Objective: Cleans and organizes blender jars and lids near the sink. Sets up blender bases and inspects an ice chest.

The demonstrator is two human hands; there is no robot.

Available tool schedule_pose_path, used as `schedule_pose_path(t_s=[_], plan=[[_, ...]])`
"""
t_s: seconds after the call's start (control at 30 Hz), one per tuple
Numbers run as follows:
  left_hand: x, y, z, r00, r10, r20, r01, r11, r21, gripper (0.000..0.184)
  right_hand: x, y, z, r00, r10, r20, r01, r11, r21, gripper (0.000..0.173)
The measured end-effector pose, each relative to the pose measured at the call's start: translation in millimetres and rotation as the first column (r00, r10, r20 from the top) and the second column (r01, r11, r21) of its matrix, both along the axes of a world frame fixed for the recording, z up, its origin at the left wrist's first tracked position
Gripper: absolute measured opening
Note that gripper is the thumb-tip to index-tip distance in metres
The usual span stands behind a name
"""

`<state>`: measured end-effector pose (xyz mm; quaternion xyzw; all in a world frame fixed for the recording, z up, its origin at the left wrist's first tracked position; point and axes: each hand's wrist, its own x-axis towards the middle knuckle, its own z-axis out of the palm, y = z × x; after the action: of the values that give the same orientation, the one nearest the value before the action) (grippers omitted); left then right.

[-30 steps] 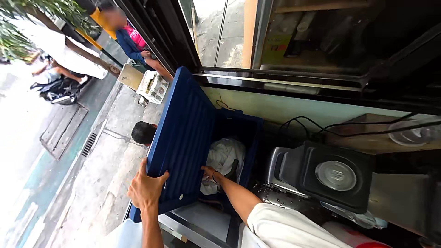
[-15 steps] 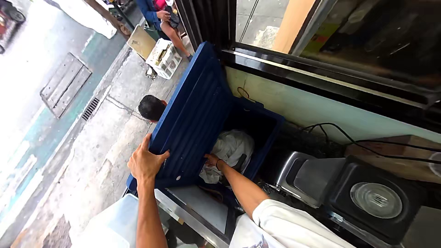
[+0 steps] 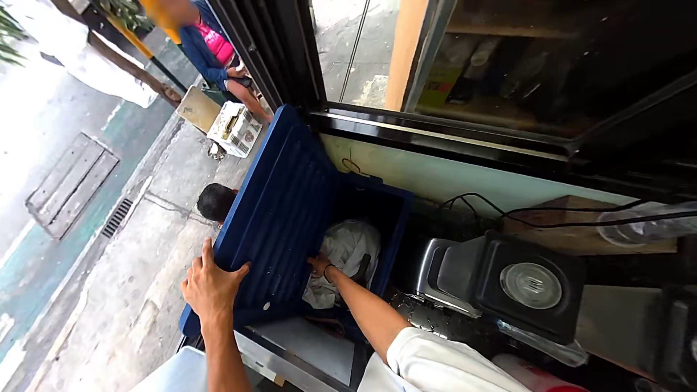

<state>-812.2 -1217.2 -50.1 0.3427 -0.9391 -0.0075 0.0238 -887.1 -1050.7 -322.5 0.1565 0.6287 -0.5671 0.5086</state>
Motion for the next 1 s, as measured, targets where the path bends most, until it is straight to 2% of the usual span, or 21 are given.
schedule_pose_path(t_s=[0.1, 0.33, 0.57, 0.7, 0.77, 0.83, 0.93, 1.0], plan=[[-1.6, 1.1, 3.2, 1.0, -0.005, -0.027, 0.005, 1.0, 0.002, 0.11, -2.2, 8.2, 9.5, 0.998, 0.033, -0.06, -0.029, 0.997, 0.065, 0.071], [-3.4, 8.4, 7.3, 1.0, 0.005, 0.018, -0.006, 1.0, 0.008, 0.113, 7.9, 34.5, 4.3, 0.996, 0.005, -0.091, 0.004, 0.995, 0.098, 0.074], [-0.2, 18.7, 23.0, 0.99, -0.071, -0.122, 0.067, 0.997, -0.034, 0.109, 32.8, 71.2, -5.2, 0.984, 0.063, -0.164, -0.041, 0.99, 0.133, 0.069], [-18.6, 19.4, 30.4, 0.967, -0.153, -0.204, 0.157, 0.988, 0.004, 0.109, 64.0, 97.0, -3.6, 0.986, 0.067, -0.152, -0.056, 0.996, 0.074, 0.055], [-40.8, 8.0, 28.6, 0.98, -0.142, -0.142, 0.156, 0.983, 0.093, 0.117, 74.2, 94.2, -6.2, 0.99, 0.084, -0.11, -0.085, 0.996, -0.007, 0.052], [-63.7, -3.8, 24.8, 0.994, -0.107, -0.008, 0.107, 0.981, 0.159, 0.127, 73.4, 74.2, -1.6, 0.988, 0.093, -0.12, -0.105, 0.99, -0.098, 0.055], [-83.4, -2.5, 16.1, 0.982, -0.145, 0.121, 0.122, 0.975, 0.185, 0.129, 63.6, 41.8, 20.8, 0.996, -0.007, -0.084, -0.01, 0.979, -0.206, 0.074], [-85.3, 7.6, 11.2, 0.978, -0.151, 0.145, 0.133, 0.983, 0.129, 0.12, 61.3, 20.8, 26.7, 0.997, -0.077, -0.03, 0.069, 0.977, -0.202, 0.088]])
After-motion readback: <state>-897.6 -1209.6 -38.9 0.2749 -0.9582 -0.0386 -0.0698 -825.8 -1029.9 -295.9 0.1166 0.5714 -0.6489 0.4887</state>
